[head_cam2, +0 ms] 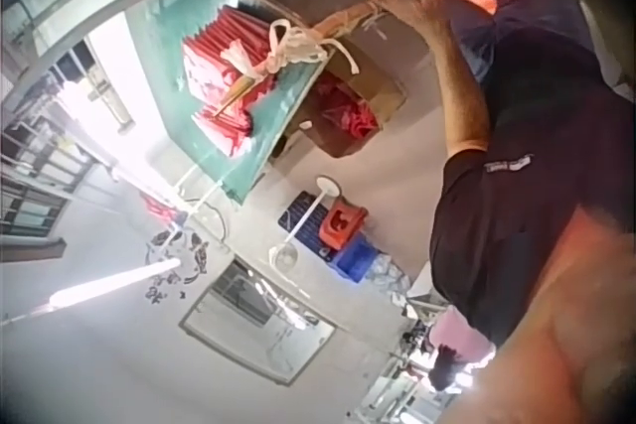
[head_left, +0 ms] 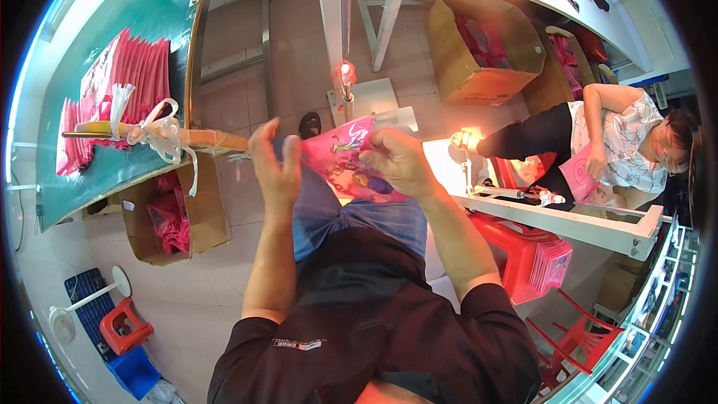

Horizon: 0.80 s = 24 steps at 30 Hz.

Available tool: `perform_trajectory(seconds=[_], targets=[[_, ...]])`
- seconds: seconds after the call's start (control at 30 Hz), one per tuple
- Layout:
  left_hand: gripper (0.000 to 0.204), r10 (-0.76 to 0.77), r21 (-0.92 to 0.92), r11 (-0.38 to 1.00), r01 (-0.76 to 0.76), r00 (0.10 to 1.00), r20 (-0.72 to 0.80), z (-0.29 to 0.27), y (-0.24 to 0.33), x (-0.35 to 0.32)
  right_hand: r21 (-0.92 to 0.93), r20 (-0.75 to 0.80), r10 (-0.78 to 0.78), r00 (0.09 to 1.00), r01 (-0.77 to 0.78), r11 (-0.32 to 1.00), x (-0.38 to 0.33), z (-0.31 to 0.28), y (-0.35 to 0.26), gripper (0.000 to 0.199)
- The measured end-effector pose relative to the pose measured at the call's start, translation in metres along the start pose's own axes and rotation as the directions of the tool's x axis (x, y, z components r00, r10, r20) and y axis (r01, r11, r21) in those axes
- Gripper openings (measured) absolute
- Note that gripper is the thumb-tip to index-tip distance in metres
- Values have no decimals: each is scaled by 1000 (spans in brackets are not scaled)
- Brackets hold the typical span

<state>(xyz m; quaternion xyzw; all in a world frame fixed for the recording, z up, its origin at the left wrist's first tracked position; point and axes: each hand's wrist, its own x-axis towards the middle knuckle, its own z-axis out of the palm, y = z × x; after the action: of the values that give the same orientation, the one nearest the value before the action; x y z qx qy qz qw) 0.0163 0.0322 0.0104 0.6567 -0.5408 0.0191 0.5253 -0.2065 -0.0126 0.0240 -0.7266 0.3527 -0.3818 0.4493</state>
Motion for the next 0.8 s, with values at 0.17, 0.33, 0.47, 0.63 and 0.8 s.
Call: perform_trajectory(seconds=[0.17,0.33,0.47,0.63,0.8], targets=[[18,115,-426,894,142,844,524,-7,42,39,-77,169,-120,978,134,988,14,-8,-30,26],[11,-101,-632,528,568,781,617,-11,25,34,-1,145,107,984,-108,994,4,-22,-30,25],[11,-197,-650,550,525,837,510,-10,33,29,-212,22,-81,997,83,974,4,-17,-30,21],[14,-239,-703,502,504,862,448,-2,15,14,-212,80,-89,993,104,972,15,-29,-24,21],[17,-306,-724,469,506,862,404,-4,14,12,-75,146,-26,989,38,996,21,-27,-38,25]])
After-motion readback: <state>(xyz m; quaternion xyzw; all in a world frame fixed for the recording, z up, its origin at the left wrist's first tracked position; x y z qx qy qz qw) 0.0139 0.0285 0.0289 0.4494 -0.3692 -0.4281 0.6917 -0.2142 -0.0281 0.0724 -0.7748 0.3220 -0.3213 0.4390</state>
